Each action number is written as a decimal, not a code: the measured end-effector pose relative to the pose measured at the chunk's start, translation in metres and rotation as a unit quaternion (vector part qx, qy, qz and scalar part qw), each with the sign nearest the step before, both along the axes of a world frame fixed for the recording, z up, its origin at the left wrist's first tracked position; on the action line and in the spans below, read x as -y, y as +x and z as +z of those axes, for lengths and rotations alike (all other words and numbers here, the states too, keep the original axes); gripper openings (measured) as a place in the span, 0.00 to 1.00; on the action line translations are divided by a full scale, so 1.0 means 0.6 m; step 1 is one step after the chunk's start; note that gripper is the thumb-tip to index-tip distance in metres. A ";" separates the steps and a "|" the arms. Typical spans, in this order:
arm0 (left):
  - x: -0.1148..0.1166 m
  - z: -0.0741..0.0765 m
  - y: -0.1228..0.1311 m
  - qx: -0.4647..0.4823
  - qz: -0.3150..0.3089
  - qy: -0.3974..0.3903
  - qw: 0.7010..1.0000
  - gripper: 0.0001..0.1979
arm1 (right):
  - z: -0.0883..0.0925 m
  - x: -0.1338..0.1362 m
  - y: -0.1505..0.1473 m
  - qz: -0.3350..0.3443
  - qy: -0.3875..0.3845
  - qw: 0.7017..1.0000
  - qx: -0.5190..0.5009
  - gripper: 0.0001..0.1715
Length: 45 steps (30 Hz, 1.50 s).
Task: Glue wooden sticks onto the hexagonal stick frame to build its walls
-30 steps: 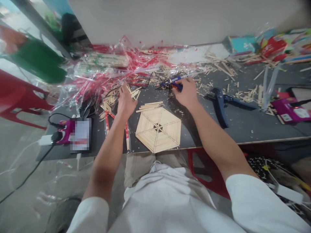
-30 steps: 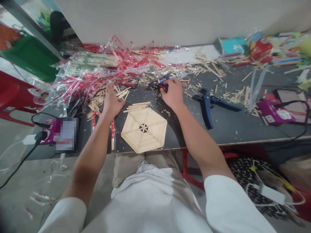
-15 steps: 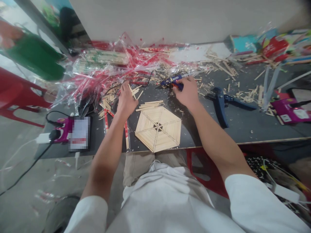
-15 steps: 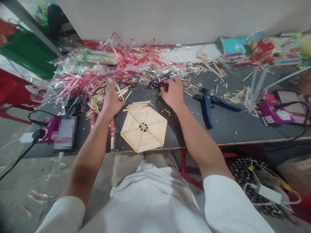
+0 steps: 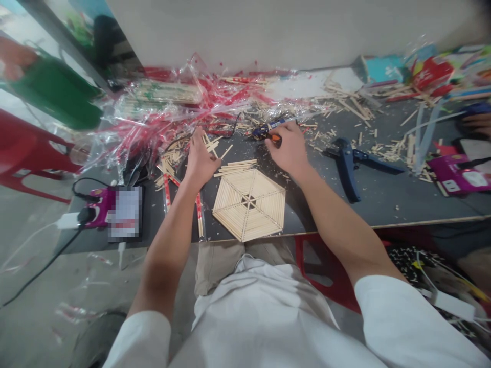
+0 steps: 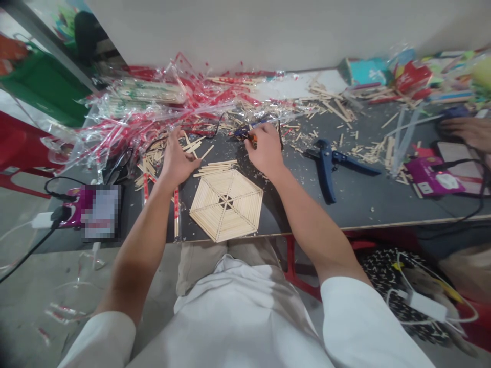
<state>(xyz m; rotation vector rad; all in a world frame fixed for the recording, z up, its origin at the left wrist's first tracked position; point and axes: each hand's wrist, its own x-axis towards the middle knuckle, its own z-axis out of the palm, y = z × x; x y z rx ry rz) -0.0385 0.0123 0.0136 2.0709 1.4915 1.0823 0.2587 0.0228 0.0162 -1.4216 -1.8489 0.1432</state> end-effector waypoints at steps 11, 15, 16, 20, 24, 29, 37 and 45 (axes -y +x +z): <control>0.029 0.027 0.038 0.061 -0.048 0.016 0.997 0.53 | 0.029 0.042 -0.052 0.154 -0.126 0.970 -0.140 0.18; 0.039 0.036 0.051 0.054 -0.093 0.035 0.994 0.54 | 0.024 0.049 -0.072 0.185 -0.226 0.914 -0.282 0.14; 0.041 0.039 0.054 0.048 -0.101 0.035 0.993 0.54 | 0.022 0.049 -0.074 0.194 -0.244 0.899 -0.306 0.12; 0.052 0.050 0.062 0.016 -0.112 0.011 0.993 0.55 | 0.011 0.039 -0.074 0.218 -0.259 0.874 -0.349 0.09; 0.062 0.066 0.069 -0.023 -0.105 -0.005 0.994 0.56 | -0.001 0.020 -0.063 0.166 -0.191 0.903 -0.348 0.16; 0.068 0.073 0.073 -0.076 -0.109 0.012 0.991 0.53 | 0.011 0.018 -0.047 0.081 -0.096 0.951 -0.284 0.27; 0.070 0.067 0.075 -0.091 -0.115 0.009 0.989 0.54 | 0.041 0.055 -0.057 0.142 -0.037 0.964 -0.223 0.20; 0.067 0.061 0.074 -0.102 -0.119 0.012 0.988 0.54 | 0.041 0.062 -0.065 0.148 -0.027 0.962 -0.227 0.22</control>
